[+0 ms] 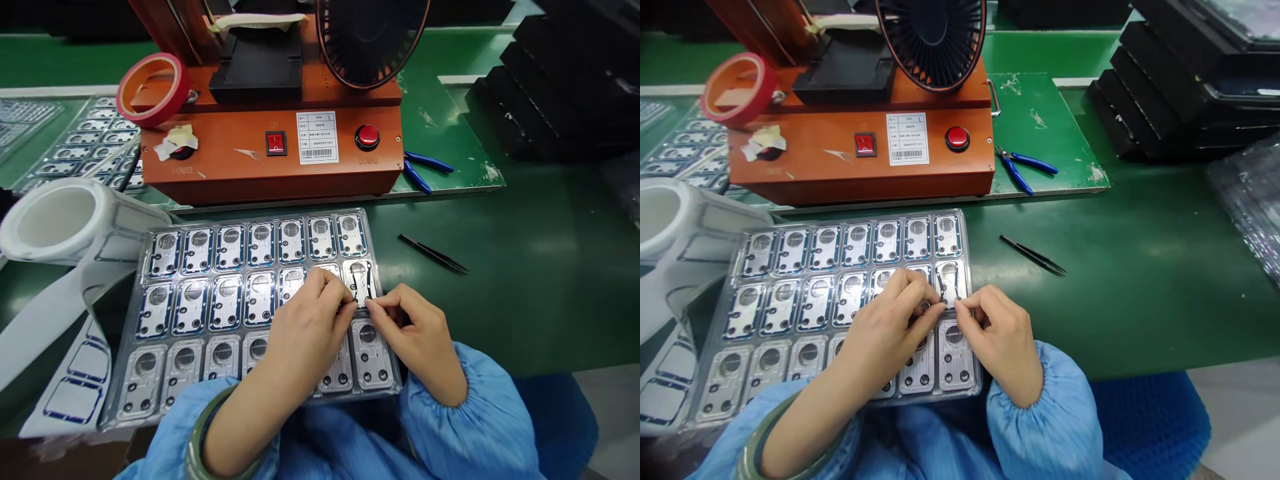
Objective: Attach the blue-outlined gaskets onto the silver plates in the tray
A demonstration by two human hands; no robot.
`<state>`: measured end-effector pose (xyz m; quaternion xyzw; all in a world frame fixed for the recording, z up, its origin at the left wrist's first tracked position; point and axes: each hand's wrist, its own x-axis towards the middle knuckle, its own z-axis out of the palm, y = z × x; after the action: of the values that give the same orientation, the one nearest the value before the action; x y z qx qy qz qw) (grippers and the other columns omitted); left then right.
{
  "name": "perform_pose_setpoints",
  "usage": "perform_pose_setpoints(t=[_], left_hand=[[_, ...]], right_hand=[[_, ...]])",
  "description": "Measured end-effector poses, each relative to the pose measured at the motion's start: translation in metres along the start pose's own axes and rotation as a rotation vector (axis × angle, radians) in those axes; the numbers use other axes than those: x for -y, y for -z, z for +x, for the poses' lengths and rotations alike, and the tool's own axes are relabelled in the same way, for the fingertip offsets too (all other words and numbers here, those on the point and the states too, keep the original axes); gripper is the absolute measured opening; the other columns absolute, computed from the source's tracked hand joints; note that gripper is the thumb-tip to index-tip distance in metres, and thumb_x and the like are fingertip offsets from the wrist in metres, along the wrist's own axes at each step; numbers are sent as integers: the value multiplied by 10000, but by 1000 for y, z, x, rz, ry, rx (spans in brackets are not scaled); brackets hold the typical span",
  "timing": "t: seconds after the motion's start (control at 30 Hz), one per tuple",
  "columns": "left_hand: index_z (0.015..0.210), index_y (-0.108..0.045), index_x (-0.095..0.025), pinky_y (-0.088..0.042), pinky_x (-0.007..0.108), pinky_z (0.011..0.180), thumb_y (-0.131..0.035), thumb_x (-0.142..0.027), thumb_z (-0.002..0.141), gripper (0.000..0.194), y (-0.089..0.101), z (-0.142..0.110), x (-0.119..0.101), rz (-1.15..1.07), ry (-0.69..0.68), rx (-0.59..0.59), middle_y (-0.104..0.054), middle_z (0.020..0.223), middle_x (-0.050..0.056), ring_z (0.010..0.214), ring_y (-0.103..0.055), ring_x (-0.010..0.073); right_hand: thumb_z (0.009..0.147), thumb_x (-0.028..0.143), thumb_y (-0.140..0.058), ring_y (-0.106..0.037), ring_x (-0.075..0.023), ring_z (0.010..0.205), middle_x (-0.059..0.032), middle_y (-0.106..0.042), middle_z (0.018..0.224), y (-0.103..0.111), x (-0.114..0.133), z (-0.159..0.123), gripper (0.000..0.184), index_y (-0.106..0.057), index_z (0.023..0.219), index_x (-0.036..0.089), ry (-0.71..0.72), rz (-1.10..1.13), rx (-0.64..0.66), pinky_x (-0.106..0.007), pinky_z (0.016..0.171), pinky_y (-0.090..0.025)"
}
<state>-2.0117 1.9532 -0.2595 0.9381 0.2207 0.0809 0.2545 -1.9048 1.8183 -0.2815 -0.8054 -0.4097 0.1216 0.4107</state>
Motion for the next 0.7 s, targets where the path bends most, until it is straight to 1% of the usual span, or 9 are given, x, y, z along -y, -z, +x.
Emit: perform_pose_setpoints(t=[0.1, 0.23, 0.33, 0.43, 0.5, 0.57, 0.63, 0.7], left_hand=[[849, -546, -189, -430, 239, 564, -525, -204, 896, 54, -1, -2, 4, -87, -52, -64, -548, 890, 9, 668, -563, 118], [839, -532, -195, -446, 229, 626, -512, -172, 905, 73, -1, -5, 6, -303, -78, -117, -561, 823, -14, 673, -550, 91], [836, -522, -199, -445, 190, 580, -533, -158, 891, 69, 0, -7, 4, -481, -44, -142, -562, 740, -31, 655, -570, 80], [847, -518, -197, -458, 182, 537, -540, -183, 891, 52, -1, -9, 3, -649, 30, -120, -559, 681, -41, 582, -572, 74], [860, -516, -197, -476, 189, 542, -543, -204, 894, 44, -3, -10, 3, -705, 59, -125, -567, 664, -43, 562, -579, 77], [860, -510, -197, -482, 187, 540, -541, -208, 896, 49, -4, -11, 4, -725, 57, -137, -572, 649, -46, 555, -588, 78], [848, -500, -199, -480, 174, 530, -537, -191, 896, 61, -4, -11, 3, -735, 35, -149, -569, 636, -53, 544, -589, 71], [844, -494, -201, -480, 161, 529, -534, -168, 894, 72, -4, -11, 3, -738, 2, -166, -563, 637, -59, 541, -590, 63]], right_hand=[[896, 208, -583, -445, -88, 574, 33, -482, 640, 0, 2, -2, 143, -611, 758, 180, 7, 40, -22, -245, 556, -363], [876, 151, -599, -479, -94, 585, 24, -533, 654, 2, 11, -5, 99, -598, 784, 186, 117, 69, -143, -247, 558, -385], [861, 98, -595, -517, -106, 619, 11, -580, 690, 2, 17, -7, 102, -579, 832, 194, 202, 49, -211, -254, 585, -418], [844, 64, -602, -544, -122, 659, -15, -614, 741, -1, 16, -6, 136, -580, 896, 188, 305, -36, -287, -266, 613, -449], [832, 52, -614, -563, -132, 676, -37, -633, 769, -3, 13, -5, 159, -594, 935, 172, 387, -90, -343, -270, 615, -463], [823, 51, -629, -578, -142, 683, -54, -644, 786, -6, 9, -3, 171, -608, 955, 157, 443, -141, -381, -272, 609, -468], [819, 65, -640, -586, -150, 687, -61, -650, 795, -8, 6, -2, 170, -616, 960, 156, 466, -195, -397, -276, 611, -472], [829, 90, -636, -581, -147, 661, -55, -651, 782, -10, 5, -3, 195, -614, 1010, 159, 467, -248, -454, -273, 604, -473]])
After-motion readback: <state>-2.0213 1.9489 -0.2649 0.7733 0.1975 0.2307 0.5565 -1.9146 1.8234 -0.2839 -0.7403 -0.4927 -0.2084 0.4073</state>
